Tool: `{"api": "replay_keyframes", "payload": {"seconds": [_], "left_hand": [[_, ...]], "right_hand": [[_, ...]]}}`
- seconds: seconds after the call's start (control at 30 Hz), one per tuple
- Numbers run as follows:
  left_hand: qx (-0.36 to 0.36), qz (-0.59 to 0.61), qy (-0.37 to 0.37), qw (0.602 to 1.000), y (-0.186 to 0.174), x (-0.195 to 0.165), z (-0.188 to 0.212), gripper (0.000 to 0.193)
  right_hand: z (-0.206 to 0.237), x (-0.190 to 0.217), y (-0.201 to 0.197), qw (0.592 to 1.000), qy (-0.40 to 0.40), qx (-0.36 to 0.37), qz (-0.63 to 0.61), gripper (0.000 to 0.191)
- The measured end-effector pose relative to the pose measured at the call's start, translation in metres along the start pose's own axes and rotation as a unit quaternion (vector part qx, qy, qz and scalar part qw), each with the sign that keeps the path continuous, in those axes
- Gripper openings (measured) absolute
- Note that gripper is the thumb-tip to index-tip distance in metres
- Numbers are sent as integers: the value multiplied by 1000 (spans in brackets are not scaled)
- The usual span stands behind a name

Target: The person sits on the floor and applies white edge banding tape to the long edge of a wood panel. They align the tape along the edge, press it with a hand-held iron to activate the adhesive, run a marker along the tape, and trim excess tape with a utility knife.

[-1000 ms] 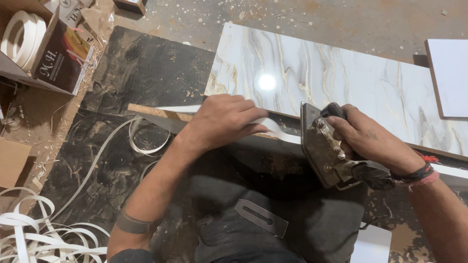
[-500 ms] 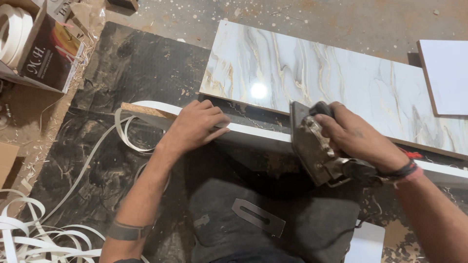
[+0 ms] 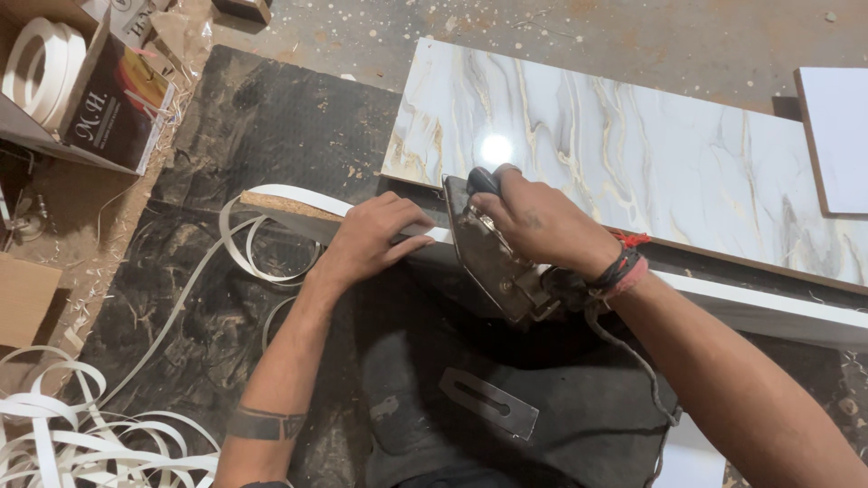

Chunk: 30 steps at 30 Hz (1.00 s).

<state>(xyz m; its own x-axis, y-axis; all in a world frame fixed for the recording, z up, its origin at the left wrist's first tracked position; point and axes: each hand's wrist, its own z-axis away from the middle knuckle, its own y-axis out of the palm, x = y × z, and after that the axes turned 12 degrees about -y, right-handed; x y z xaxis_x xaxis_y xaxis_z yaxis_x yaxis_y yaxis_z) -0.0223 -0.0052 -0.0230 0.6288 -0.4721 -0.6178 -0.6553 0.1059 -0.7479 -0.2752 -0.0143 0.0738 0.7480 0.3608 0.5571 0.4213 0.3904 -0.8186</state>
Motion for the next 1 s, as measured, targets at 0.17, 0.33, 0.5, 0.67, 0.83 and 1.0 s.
{"api": "replay_keyframes", "payload": {"seconds": [0.17, 0.33, 0.5, 0.67, 0.83, 1.0], "left_hand": [[-11, 7, -9, 1000, -1, 0, 2, 21], [-12, -10, 2, 1000, 0, -1, -1, 21], [-13, -18, 10, 1000, 4, 0, -1, 22], [-6, -40, -4, 999, 12, 1, -3, 21], [-3, -57, -21, 998, 16, -7, -3, 24], [0, -65, -42, 997, 21, 0, 4, 24]], "right_hand": [[14, 5, -7, 999, 37, 24, -30, 42], [56, -24, -23, 991, 114, 25, -60, 42], [132, -87, -50, 984, 176, -27, -2, 41], [210, -150, -79, 932, 329, -108, -103, 39], [280, -203, -97, 887, 370, -237, -142, 34], [343, -220, -70, 839, 353, -357, -208, 22]]}}
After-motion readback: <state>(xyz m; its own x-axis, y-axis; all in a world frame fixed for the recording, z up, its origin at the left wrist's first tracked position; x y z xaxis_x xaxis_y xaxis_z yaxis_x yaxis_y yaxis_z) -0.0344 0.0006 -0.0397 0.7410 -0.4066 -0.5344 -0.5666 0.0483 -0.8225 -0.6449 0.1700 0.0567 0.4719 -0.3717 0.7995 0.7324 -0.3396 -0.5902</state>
